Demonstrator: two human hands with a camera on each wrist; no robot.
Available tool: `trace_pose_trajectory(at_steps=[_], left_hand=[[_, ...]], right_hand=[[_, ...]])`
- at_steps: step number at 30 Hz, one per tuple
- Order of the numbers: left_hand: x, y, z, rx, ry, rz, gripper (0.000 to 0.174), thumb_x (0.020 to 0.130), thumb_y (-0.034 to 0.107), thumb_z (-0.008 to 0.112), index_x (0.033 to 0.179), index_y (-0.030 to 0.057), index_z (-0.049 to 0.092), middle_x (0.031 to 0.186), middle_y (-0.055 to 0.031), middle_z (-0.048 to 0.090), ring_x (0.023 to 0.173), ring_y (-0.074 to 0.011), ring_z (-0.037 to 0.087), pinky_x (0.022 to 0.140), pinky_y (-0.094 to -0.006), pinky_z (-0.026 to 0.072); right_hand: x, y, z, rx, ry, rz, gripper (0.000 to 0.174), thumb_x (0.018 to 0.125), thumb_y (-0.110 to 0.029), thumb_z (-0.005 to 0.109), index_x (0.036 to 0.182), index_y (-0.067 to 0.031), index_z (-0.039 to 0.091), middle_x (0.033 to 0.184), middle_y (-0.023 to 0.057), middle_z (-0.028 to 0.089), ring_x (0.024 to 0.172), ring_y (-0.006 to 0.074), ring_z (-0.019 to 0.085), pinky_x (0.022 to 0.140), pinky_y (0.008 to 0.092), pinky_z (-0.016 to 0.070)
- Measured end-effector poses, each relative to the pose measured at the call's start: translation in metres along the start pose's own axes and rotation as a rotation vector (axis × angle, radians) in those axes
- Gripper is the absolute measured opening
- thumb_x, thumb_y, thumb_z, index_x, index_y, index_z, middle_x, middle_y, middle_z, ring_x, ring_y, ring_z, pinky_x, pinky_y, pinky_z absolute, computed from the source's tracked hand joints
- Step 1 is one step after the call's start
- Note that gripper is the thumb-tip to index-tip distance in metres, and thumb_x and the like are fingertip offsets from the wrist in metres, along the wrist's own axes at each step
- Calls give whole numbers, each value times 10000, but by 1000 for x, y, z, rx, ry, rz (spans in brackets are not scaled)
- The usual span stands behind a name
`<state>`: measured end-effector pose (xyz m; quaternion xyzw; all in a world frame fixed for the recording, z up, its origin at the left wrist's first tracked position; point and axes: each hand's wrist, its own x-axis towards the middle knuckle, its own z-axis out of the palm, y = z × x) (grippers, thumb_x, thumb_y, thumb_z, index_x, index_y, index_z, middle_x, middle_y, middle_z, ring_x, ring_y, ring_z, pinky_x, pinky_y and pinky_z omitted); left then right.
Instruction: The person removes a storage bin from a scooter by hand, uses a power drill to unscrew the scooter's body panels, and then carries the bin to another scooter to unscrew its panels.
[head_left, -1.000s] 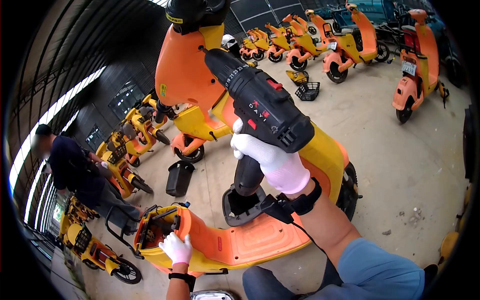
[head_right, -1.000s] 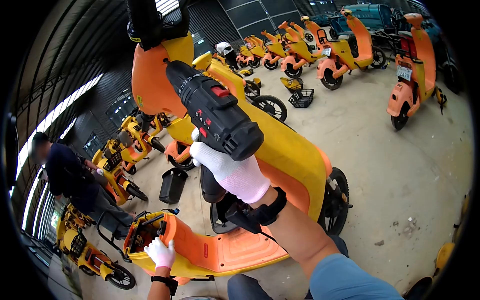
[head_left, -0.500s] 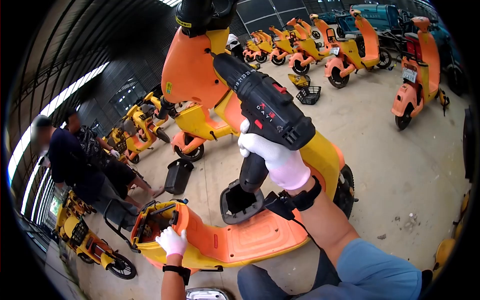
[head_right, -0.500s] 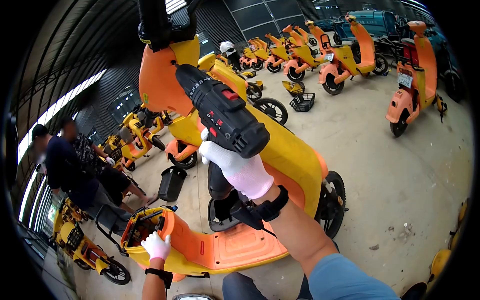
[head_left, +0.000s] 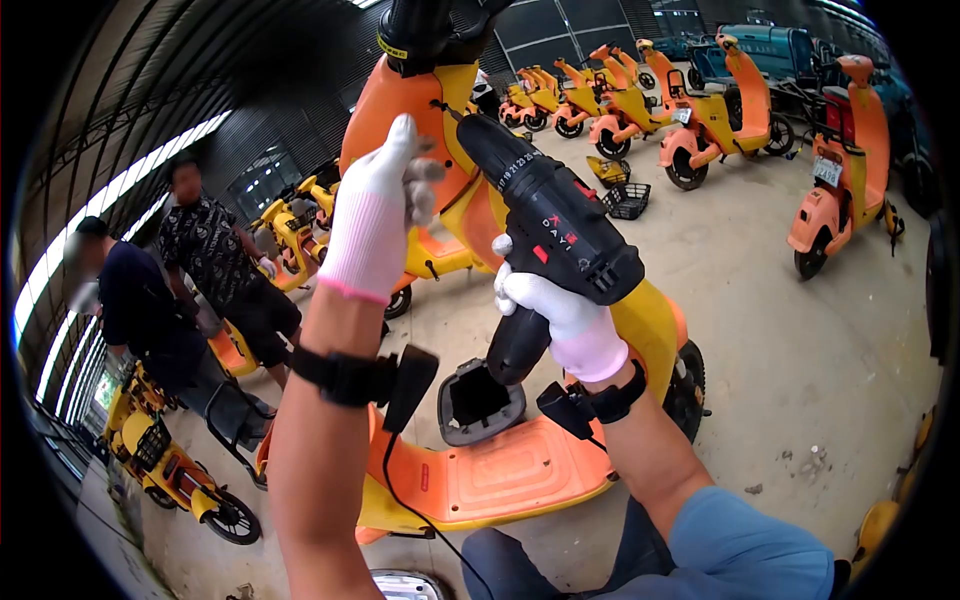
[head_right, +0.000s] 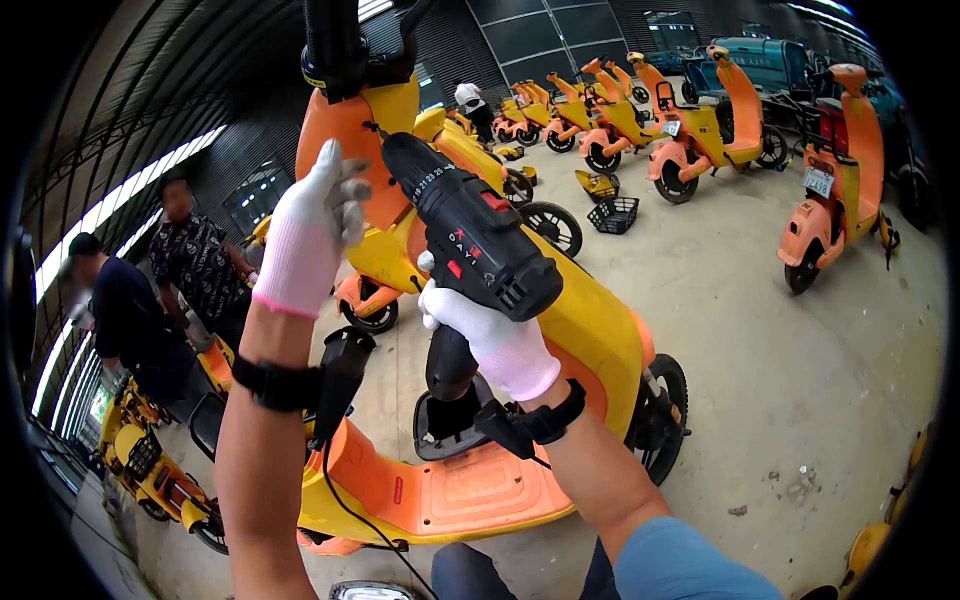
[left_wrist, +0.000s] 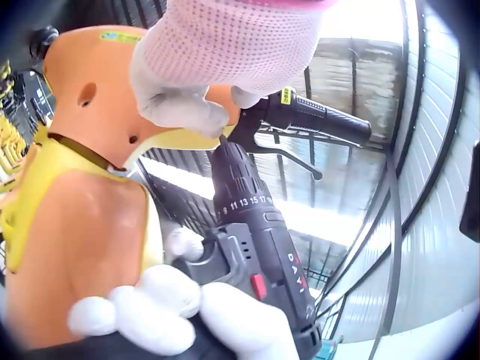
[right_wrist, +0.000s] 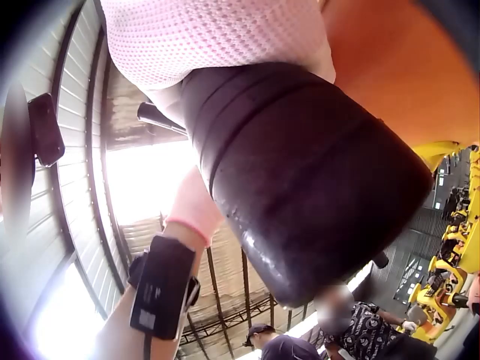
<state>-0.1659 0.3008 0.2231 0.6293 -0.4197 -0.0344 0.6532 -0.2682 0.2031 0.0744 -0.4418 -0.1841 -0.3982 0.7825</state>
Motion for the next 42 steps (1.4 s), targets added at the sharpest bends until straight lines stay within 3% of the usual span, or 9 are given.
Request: trace_pose_trajectory(at_steps=[9,19,21,23,29,32,37,39,42], left_hand=[[23,-1,21,-290,-140,-28,196,992,231,633,937,43,619,662,42,512,515,-35,436,465,-194,306],[-14,-81,-67,-205,46,50,189,1016,180,590,1074,4,628,813,8,593,623,-40,509,555,-163,432],[-47,-100,-92,369,-76,348,217,1033,173,556,1115,-18,618,836,21,571,675,-44,488,584,-190,420],[-99,-118,-74,192,170,13,279,1023,282,521,1061,31,637,810,29,571,637,-44,487,593,-228,509],[-212,-256,-26,102,-207,-458,205,1012,167,557,1106,-6,613,850,-13,564,721,-81,489,671,-233,426],[-243,-289,24,298,-589,-472,555,946,192,663,1413,-13,445,1387,-176,525,1228,-237,549,993,-361,469],[-258,-317,76,207,-675,-352,834,896,376,747,1506,0,319,1394,-151,512,1209,-244,540,961,-326,463],[-256,-321,87,200,-733,-368,708,902,232,744,1454,-11,374,1290,-119,573,912,-144,507,821,-272,453],[-254,-319,97,343,-728,-269,597,901,144,728,1398,-17,439,1259,-110,584,841,-131,459,779,-254,439]], right_hand=[[-8,-3,-11,-3,-65,30,299,856,-53,645,1143,10,589,829,31,628,747,110,610,733,269,498],[-42,3,-56,-182,-279,218,375,847,-59,678,1203,25,594,903,71,663,775,122,624,697,272,530],[-57,2,-76,-192,-265,245,383,851,-75,654,1211,29,574,858,61,640,761,127,602,715,271,496],[-73,-6,-99,-131,-301,256,432,859,-72,645,1263,30,532,849,54,624,775,135,592,745,274,492],[-154,-13,-149,-315,137,657,406,870,-57,673,1262,4,586,969,38,669,824,102,623,752,264,520],[-149,-5,-144,-649,-21,-71,340,819,-84,696,1156,-56,662,923,38,671,801,138,626,710,303,513],[-145,32,-161,-641,-2,-34,248,782,-100,714,1015,-34,658,813,48,656,696,136,563,684,293,503],[-142,43,-166,-651,-27,-121,230,778,-119,718,982,-31,659,787,65,667,666,155,574,668,302,508],[-139,34,-164,-658,-9,-222,229,755,-151,727,942,-32,669,772,93,686,640,227,609,654,329,521]])
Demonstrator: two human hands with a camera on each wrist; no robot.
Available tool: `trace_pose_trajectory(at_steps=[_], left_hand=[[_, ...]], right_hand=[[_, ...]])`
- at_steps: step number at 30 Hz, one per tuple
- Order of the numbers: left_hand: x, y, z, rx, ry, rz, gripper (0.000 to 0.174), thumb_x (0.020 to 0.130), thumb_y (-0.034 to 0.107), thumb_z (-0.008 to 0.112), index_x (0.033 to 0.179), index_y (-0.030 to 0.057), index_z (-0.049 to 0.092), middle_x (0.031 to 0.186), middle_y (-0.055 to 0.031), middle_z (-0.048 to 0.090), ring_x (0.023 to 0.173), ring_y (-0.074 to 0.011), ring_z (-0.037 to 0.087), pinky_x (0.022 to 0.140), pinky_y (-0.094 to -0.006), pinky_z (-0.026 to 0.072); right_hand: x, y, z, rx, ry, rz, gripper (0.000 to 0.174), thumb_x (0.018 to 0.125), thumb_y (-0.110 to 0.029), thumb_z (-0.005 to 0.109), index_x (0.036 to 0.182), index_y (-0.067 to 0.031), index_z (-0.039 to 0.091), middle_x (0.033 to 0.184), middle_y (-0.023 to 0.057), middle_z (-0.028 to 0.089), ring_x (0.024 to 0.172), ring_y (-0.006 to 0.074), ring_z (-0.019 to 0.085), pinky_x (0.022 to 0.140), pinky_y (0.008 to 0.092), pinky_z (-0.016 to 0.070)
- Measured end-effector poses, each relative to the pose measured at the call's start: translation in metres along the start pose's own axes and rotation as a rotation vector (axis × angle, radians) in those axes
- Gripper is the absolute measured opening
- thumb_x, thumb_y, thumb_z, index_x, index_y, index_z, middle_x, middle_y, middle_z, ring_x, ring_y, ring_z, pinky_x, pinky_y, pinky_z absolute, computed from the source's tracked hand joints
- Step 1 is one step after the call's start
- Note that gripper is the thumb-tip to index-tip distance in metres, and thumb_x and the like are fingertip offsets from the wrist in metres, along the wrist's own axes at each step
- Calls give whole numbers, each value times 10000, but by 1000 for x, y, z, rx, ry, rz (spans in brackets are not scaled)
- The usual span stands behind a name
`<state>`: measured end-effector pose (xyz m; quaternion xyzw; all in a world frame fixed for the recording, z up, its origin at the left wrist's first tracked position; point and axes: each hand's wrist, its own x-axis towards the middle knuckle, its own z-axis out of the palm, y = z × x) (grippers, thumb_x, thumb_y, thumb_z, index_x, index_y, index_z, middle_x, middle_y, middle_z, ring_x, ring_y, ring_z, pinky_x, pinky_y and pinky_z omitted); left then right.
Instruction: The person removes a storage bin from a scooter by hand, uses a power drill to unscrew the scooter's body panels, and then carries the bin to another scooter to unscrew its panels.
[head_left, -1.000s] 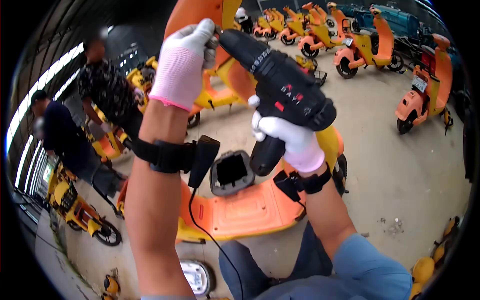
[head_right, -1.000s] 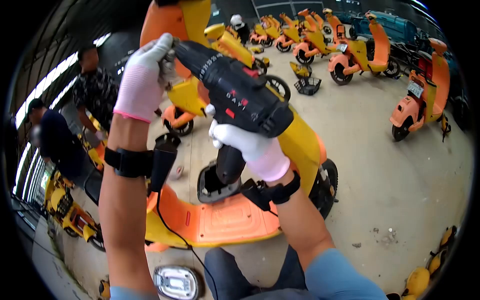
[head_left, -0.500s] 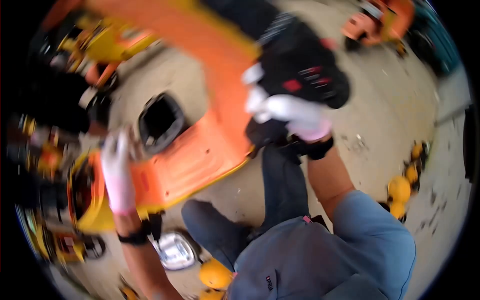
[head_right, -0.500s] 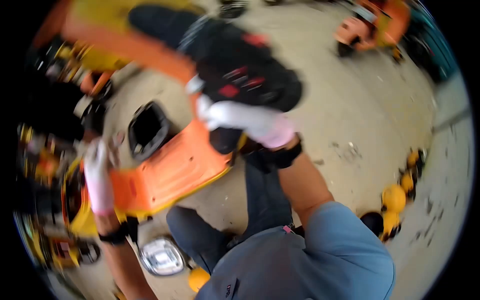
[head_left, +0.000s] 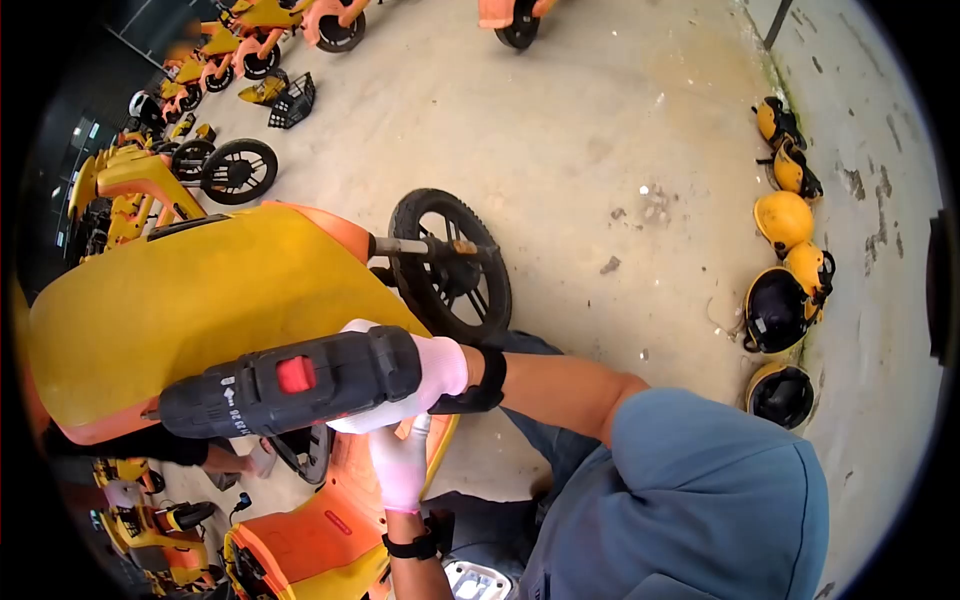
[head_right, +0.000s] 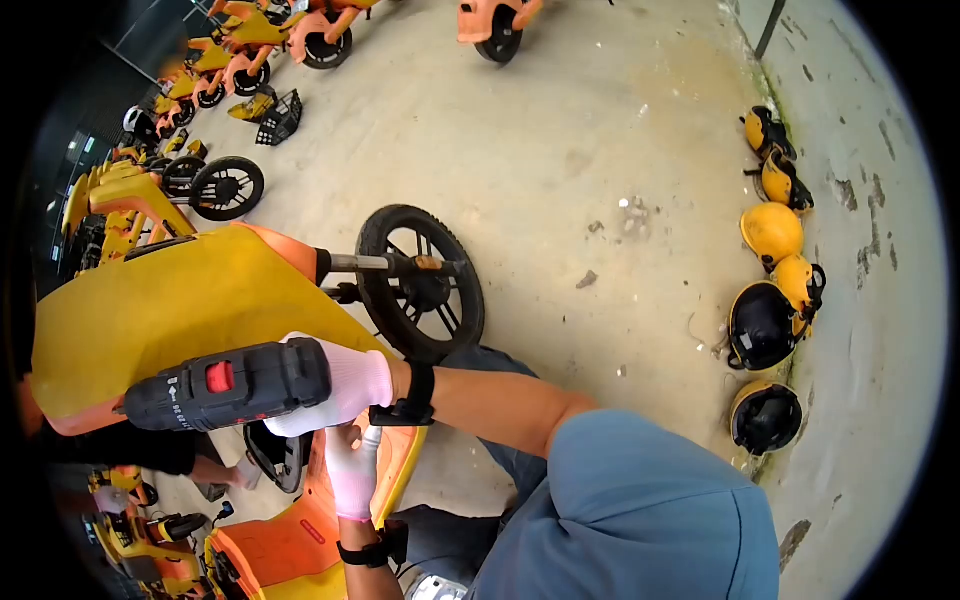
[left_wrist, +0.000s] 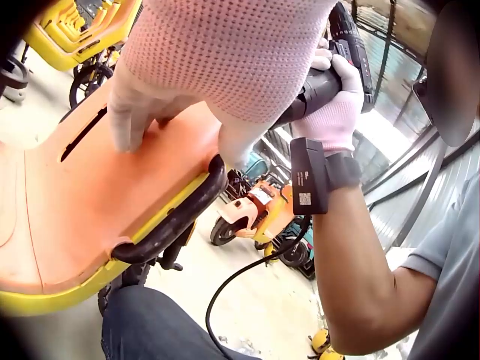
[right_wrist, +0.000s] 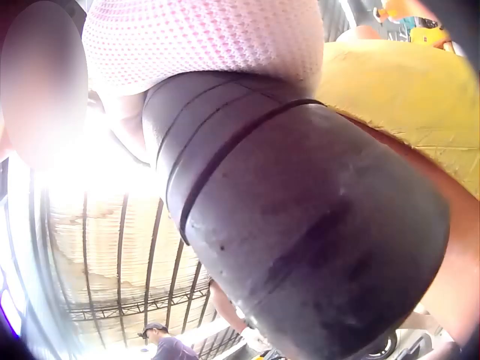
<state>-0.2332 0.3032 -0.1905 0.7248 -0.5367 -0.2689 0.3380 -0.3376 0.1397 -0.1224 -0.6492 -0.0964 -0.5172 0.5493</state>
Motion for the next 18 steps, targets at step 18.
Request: trace_pose_trajectory(at_steps=[18], left_hand=[[-8,-73,-15,725,-56,98,134,876,8,658,826,-27,539,715,-98,672,663,-197,628,654,-325,487]], right_hand=[[-8,8,14,172,130,47,207,655,-189,770,652,-40,626,631,94,649,548,265,597,568,351,498]])
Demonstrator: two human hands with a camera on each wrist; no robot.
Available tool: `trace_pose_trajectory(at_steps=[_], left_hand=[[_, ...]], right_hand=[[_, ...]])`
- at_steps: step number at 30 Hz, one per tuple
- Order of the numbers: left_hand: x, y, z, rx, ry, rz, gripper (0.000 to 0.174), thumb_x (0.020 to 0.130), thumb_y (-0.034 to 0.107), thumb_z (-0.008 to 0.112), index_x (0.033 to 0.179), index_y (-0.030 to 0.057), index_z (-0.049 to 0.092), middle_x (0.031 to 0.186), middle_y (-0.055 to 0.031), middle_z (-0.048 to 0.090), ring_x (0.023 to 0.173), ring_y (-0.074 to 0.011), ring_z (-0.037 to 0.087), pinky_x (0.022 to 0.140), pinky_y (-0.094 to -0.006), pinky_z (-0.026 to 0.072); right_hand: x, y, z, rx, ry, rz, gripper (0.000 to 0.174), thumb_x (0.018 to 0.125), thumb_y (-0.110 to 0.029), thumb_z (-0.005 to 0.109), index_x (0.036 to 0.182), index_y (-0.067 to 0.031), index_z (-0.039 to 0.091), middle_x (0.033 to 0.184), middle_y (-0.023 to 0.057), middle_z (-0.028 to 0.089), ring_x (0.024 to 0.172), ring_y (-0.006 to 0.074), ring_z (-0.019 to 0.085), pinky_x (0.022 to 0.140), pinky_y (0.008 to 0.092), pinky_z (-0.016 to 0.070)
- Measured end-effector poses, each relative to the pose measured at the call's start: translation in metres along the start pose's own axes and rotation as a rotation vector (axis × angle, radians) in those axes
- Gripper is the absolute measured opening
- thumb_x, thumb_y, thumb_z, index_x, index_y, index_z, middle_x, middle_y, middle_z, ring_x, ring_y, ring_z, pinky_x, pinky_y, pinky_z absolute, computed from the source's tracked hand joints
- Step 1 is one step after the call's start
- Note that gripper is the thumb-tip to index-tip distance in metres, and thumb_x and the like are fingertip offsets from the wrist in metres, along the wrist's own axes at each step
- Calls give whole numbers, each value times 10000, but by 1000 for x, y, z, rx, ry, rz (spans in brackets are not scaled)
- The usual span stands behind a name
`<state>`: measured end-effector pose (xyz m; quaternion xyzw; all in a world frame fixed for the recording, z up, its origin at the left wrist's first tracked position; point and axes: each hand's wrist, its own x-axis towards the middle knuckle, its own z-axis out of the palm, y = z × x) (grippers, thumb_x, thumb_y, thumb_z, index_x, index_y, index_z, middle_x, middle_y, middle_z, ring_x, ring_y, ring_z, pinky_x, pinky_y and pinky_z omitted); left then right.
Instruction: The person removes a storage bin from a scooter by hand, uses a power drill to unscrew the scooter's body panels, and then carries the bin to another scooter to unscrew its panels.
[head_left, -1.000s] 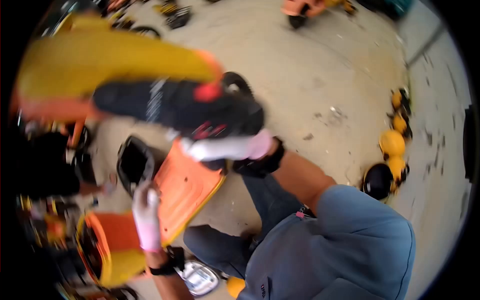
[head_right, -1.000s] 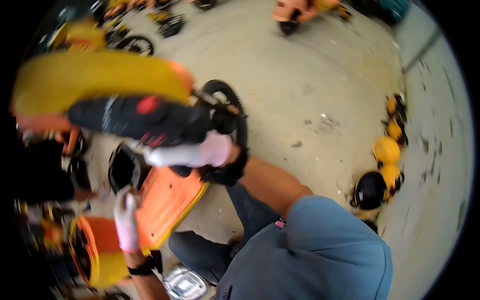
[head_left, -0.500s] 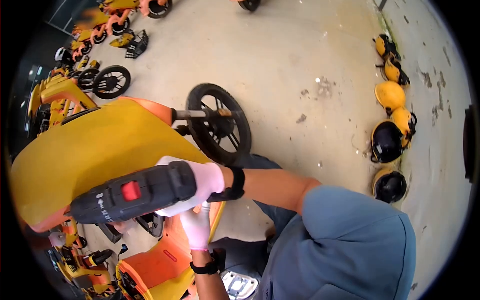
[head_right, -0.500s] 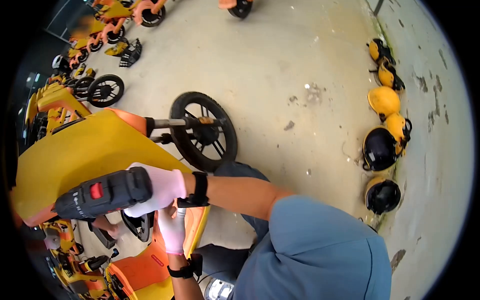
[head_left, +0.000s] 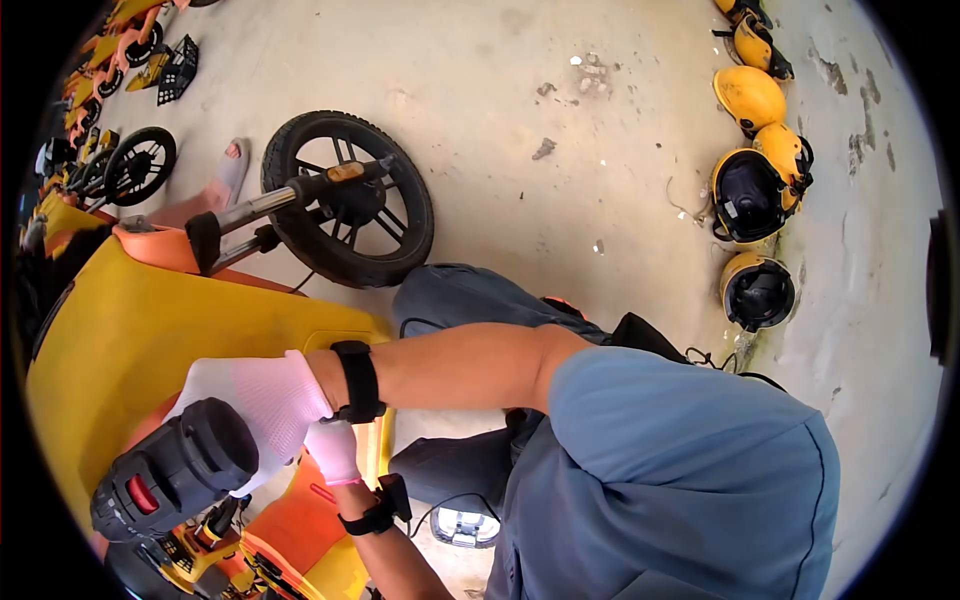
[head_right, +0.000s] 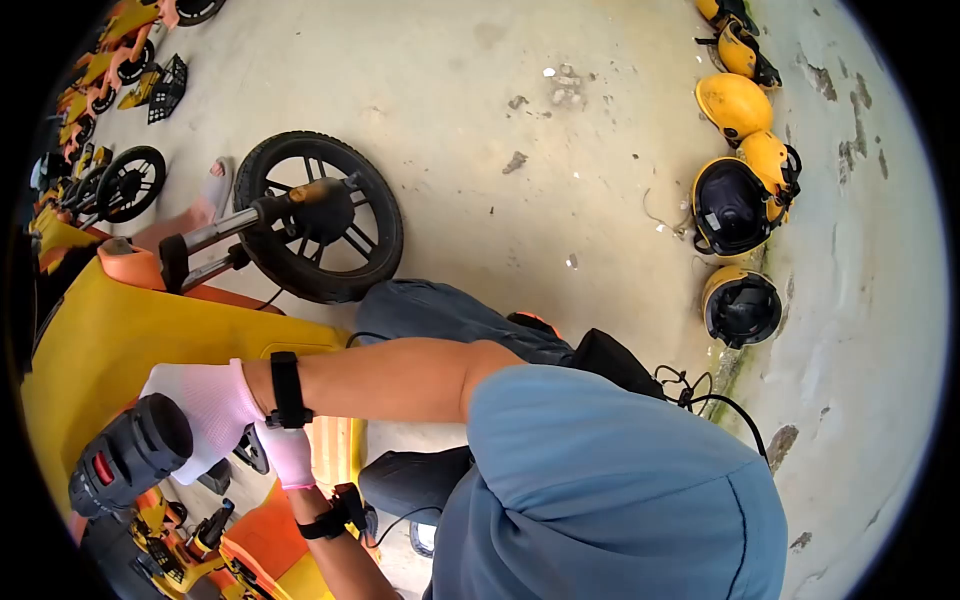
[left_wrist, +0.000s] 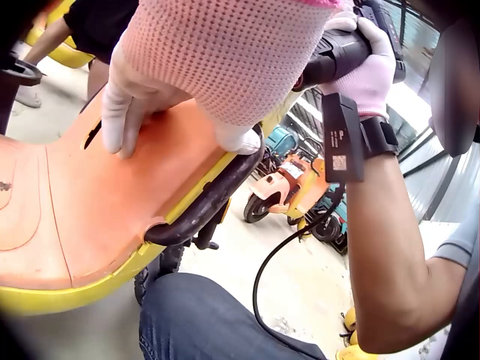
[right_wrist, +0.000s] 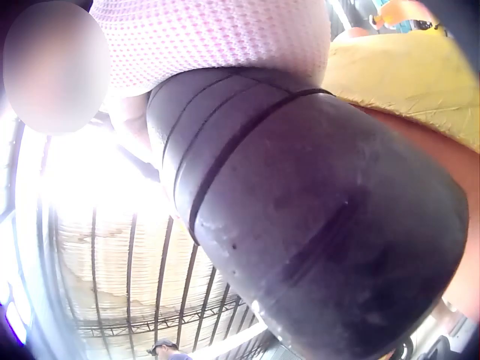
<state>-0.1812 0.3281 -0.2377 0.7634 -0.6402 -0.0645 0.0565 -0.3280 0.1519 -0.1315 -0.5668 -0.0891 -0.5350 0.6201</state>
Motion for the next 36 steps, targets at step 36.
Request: trace_pose_trajectory(at_steps=[36], left_hand=[[178,296,387,-338,-460,59,289,891,267,691,1064,61,582,1055,-161,652,992,-357,651,834,-457,530]], right_hand=[[-503,-224,-153,-941,1115,1620,260,752,-55,680,997,24,650,764,61,654,637,133,623,593,304,522]])
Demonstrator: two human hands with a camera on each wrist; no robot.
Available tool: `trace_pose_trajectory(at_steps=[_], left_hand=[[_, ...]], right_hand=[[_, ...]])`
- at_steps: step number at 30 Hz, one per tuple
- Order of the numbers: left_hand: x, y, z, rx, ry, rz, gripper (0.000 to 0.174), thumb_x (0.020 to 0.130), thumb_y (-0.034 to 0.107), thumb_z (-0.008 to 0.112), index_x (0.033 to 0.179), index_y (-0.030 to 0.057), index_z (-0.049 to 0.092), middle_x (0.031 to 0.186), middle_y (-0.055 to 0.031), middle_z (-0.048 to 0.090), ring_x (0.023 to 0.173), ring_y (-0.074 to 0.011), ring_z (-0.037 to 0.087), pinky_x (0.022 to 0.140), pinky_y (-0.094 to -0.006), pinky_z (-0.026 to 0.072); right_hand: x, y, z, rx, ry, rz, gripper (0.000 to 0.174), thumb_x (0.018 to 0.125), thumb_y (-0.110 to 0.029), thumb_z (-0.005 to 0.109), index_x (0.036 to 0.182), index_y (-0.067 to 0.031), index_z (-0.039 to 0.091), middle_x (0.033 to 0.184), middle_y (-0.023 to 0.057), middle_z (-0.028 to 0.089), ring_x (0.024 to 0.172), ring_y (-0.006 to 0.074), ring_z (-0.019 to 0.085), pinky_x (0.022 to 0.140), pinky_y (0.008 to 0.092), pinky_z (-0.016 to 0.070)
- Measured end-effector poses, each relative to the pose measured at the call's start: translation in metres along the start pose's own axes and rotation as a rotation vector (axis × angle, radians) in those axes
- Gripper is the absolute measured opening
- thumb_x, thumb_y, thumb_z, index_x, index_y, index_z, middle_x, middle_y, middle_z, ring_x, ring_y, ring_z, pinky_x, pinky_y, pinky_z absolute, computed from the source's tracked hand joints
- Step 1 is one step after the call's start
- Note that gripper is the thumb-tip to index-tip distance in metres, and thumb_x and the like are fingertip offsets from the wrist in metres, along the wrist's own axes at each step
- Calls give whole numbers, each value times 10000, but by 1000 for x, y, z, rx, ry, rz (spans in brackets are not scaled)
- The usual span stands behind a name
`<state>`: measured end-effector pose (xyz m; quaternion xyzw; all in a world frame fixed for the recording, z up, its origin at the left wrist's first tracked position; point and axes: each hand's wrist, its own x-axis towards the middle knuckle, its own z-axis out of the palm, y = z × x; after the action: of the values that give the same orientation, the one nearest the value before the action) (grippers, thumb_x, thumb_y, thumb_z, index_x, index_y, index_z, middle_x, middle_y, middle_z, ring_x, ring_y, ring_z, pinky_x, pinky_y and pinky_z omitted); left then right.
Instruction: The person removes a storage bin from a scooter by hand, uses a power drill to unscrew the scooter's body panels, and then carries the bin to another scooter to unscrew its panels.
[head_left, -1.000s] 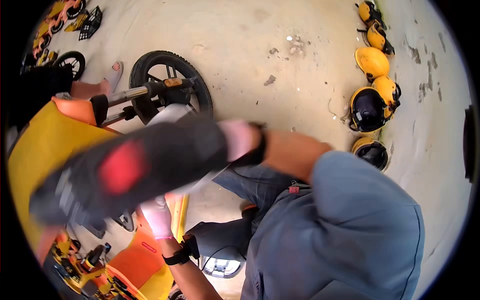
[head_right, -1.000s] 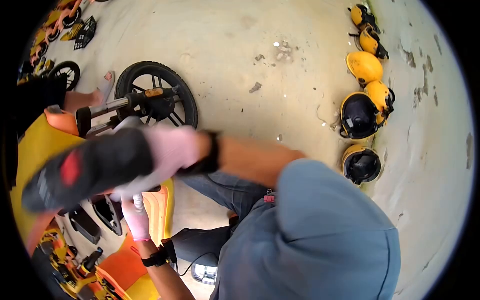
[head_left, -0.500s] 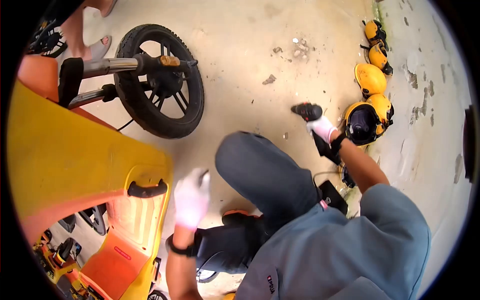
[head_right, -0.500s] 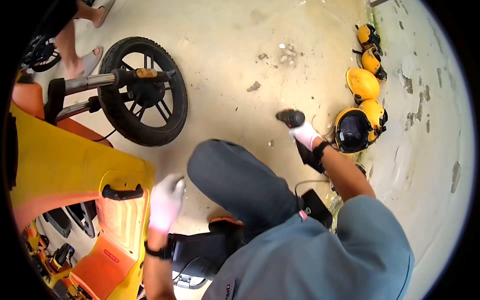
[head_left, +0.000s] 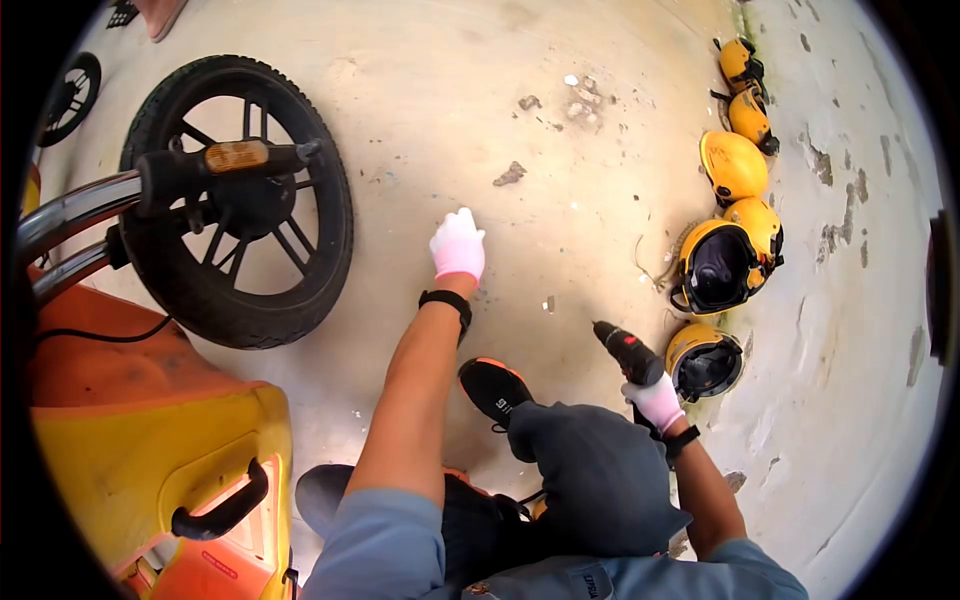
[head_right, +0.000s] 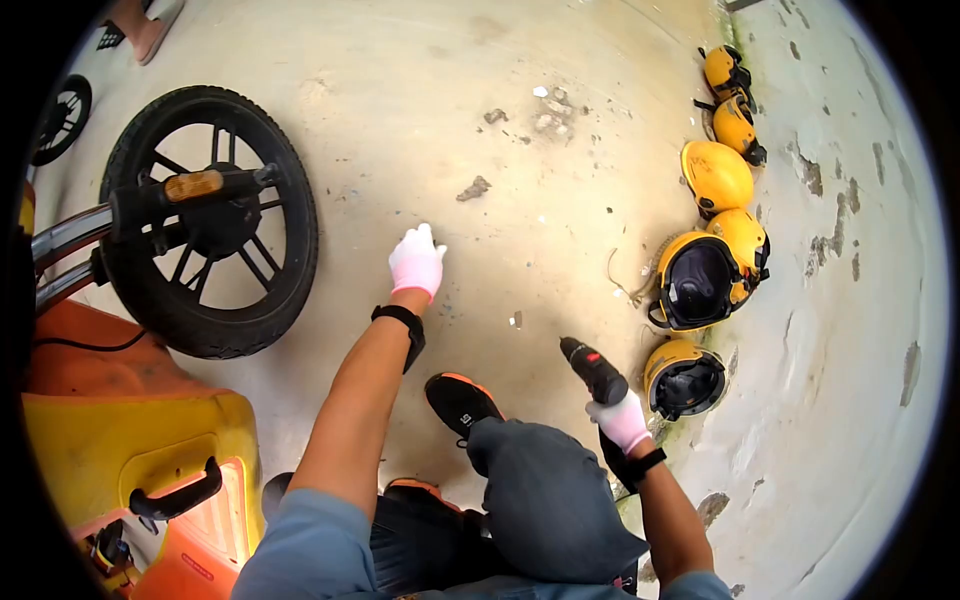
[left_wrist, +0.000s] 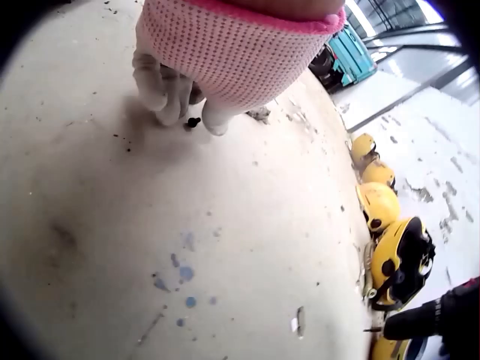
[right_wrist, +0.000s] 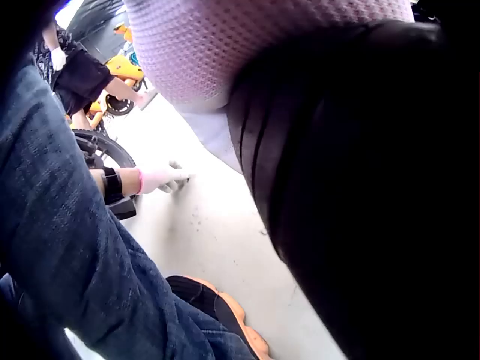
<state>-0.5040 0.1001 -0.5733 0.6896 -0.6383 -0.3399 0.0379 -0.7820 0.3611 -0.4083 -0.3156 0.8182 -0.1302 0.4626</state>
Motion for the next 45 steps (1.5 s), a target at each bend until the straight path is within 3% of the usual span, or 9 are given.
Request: trace_pose_trajectory(at_steps=[6,10,17,19,23,28,32,39,45], left_hand=[[4,-6,4,83,-13,104,141,893,147,546,973,64,627,967,-187,686,923,-377,679,811,-463,547],[-59,12,-33,-95,-75,97,284,802,277,568,900,50,708,942,-219,703,920,-399,672,832,-477,539],[-308,14,-255,-441,151,227,196,843,211,544,753,40,576,720,-204,618,706,-415,619,664,-507,492],[-376,-1,-325,-413,336,138,179,844,195,554,742,48,551,683,-175,565,686,-393,607,656,-475,495],[-437,-121,-410,-63,1054,-198,125,861,67,573,753,5,578,694,-213,579,592,-361,595,549,-404,455],[-427,-313,-440,-98,820,-643,415,872,323,591,985,-75,621,868,-252,685,816,-399,672,739,-434,530],[-419,-318,-410,-194,903,-597,523,874,345,603,1178,-81,611,1079,-277,685,1069,-390,654,931,-420,513],[-450,-264,-348,-249,837,-549,514,890,381,611,1173,-48,620,1096,-268,673,1052,-408,642,939,-450,501],[-463,-181,-433,-268,1035,-469,613,916,394,648,1324,-45,515,1176,-250,623,1079,-402,616,942,-435,496]], right_hand=[[-29,10,2,-198,75,-79,245,731,-88,696,942,28,655,776,96,686,647,149,660,605,312,539],[-32,-38,4,-34,-136,-299,582,762,44,619,1341,29,559,1299,137,647,1137,158,619,995,286,464],[-13,-196,22,-70,-345,-925,570,714,106,550,1277,33,601,1132,83,688,929,145,635,825,261,497],[6,-219,10,0,-386,-658,431,745,80,586,1168,16,631,955,53,655,768,126,610,717,275,506],[-19,-307,29,4,-345,-827,196,806,1,666,997,-17,624,826,15,612,720,120,590,677,283,492],[-109,-388,33,140,-381,-1202,405,865,-102,626,1249,13,565,841,15,575,755,118,554,736,278,462],[-180,-428,58,349,-599,-1249,611,776,-281,708,1258,40,515,794,31,585,710,134,566,767,300,489],[-228,-450,125,620,-1237,-1154,566,757,-188,742,1235,3,505,796,68,611,711,201,610,851,391,519],[-227,-490,156,649,-1417,-1258,479,830,-74,652,1269,10,482,832,84,611,826,200,631,959,410,505]])
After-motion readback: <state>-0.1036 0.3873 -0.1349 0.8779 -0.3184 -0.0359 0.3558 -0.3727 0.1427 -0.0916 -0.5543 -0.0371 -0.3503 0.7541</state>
